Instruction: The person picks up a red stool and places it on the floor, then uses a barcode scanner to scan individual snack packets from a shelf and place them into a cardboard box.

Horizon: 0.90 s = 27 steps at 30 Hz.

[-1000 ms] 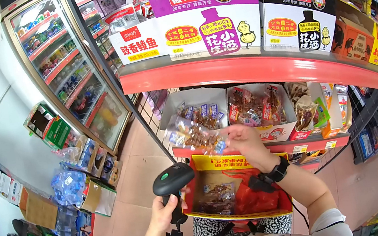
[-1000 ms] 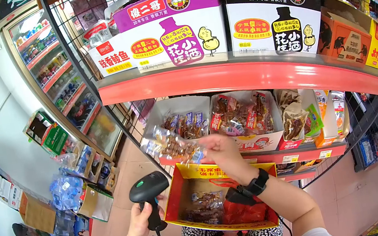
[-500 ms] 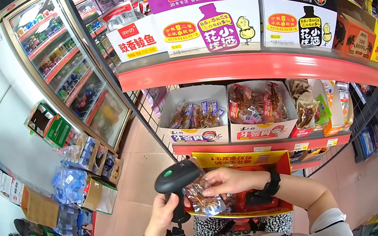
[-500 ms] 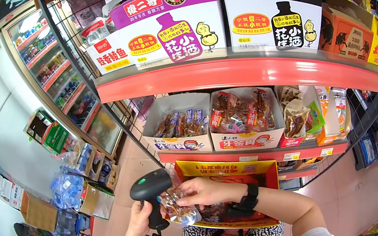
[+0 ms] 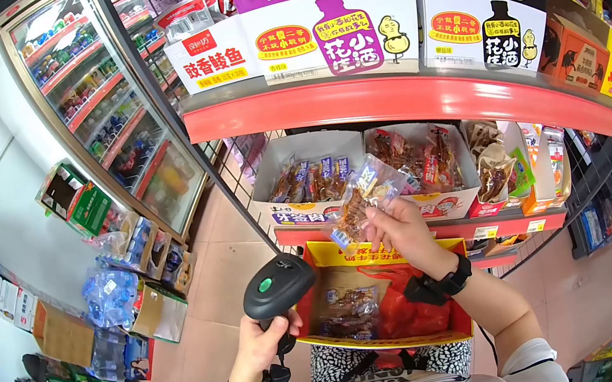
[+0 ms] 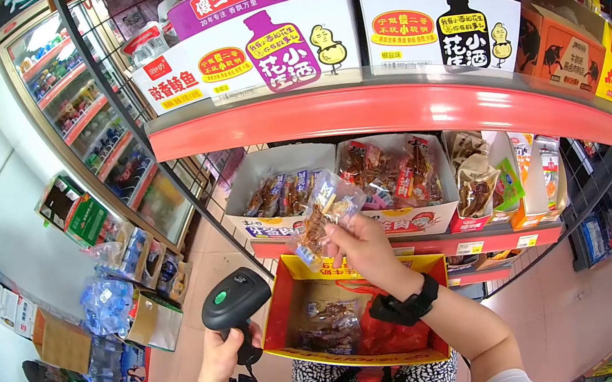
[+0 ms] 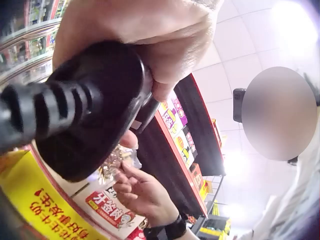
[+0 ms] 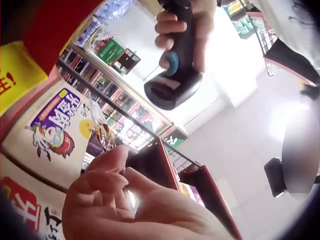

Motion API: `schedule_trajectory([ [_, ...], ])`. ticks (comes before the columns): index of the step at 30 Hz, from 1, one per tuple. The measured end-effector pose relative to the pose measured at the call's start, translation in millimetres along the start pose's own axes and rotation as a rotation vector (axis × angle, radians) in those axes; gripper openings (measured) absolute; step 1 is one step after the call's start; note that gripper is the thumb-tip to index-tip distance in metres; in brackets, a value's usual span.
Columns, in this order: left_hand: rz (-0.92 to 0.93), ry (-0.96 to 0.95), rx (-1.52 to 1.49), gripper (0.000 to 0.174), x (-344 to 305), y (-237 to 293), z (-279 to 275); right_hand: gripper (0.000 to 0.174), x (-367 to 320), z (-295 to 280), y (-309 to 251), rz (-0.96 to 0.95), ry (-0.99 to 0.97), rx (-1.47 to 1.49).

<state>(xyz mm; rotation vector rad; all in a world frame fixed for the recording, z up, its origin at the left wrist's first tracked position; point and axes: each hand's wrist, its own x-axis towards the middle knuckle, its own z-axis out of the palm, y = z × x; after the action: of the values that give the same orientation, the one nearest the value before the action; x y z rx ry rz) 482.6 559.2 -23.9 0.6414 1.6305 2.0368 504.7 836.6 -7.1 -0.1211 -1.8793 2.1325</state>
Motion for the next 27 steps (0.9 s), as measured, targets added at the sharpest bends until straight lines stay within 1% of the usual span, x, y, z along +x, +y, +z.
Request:
schedule_trajectory([
  [1,-0.001,0.001,0.001,0.031,-1,0,1,0.016,1,-2,1,0.001,0.000,0.001],
  [3,0.014,-0.041,0.074,0.023,-3,0,3,0.017,2,-5,3,0.084,-0.028,-0.042],
  [7,-0.057,-0.069,0.112,0.021,-6,3,7,0.019,2,-3,5,0.081,-0.023,-0.052],
  [10,-0.080,-0.052,0.129,0.019,-7,3,7,0.019,2,-2,5,0.050,-0.031,0.004],
  [13,-0.073,-0.048,0.126,0.017,-7,2,4,0.020,2,-3,5,0.055,-0.040,0.019],
  [23,-0.076,-0.019,0.156,0.016,-7,-4,0,0.019,2,-4,13,0.088,-0.039,-0.063],
  [25,-0.061,-0.058,0.220,0.045,-6,-6,-1,0.020,2,-3,12,0.094,-0.036,-0.078],
  [27,-0.060,-0.058,0.219,0.044,-6,-7,-3,0.020,1,-3,11,0.079,-0.028,-0.045],
])
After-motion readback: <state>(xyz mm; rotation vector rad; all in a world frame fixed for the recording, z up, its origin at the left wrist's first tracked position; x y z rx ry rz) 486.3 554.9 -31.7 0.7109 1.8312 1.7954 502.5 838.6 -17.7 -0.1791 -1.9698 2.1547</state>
